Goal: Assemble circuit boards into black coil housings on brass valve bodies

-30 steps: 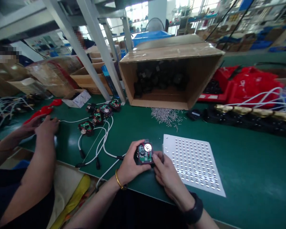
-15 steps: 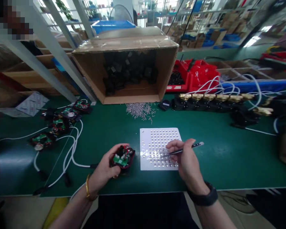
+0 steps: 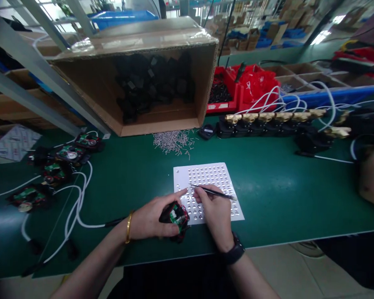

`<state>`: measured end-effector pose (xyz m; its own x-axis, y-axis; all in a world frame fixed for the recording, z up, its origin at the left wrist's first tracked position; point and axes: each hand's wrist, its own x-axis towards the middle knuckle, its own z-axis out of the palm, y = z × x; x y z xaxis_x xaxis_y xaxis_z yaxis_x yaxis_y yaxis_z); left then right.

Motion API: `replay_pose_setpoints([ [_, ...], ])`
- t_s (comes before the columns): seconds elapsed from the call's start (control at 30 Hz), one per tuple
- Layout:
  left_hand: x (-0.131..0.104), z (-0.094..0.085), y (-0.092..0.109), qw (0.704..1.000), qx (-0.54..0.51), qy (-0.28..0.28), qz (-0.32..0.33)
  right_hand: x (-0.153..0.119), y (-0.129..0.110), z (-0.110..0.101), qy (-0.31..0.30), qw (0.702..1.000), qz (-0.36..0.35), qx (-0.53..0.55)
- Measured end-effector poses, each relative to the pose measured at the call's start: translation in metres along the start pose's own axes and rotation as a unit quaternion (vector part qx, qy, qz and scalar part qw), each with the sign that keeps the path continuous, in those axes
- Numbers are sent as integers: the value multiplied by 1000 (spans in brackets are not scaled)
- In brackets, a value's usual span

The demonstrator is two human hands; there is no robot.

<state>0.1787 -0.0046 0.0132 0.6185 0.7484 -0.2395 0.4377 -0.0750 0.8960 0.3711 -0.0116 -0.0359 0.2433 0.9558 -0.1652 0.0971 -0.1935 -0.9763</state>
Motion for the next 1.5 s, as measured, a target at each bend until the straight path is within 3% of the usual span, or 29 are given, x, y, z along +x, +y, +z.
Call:
replay_pose_setpoints([
  [0.47, 0, 3, 1, 1000, -10, 27, -2, 4, 0, -4, -46, 999, 9, -1],
  [0.67, -4, 5, -5, 999, -36, 32, 2, 1, 0, -4, -62, 998, -20, -17],
  [0.77, -16, 5, -8, 992, -84, 98, 3, -1, -2, -3, -47, 999, -20, -5],
  [0.9, -32, 4, -11, 958, -89, 273, 21, -2, -5, -5, -42, 998, 2, 48],
  [1.03, -33, 11, -18, 921, -130, 365, 42, -6, -16, -6, -48, 973, 74, 213],
  [1.13, -30, 22, -25, 907, -139, 395, 50, -14, -32, 0, -120, 932, 119, 321],
  [1.23, -30, 31, -30, 904, -118, 407, 52, -26, -46, 12, -187, 907, 134, 353],
  [1.33, -32, 35, -32, 905, -109, 407, 59, -33, -52, 23, -199, 912, 116, 339],
  [1.5, -33, 34, -33, 910, -113, 395, 56, -33, -49, 32, -168, 935, 97, 299],
])
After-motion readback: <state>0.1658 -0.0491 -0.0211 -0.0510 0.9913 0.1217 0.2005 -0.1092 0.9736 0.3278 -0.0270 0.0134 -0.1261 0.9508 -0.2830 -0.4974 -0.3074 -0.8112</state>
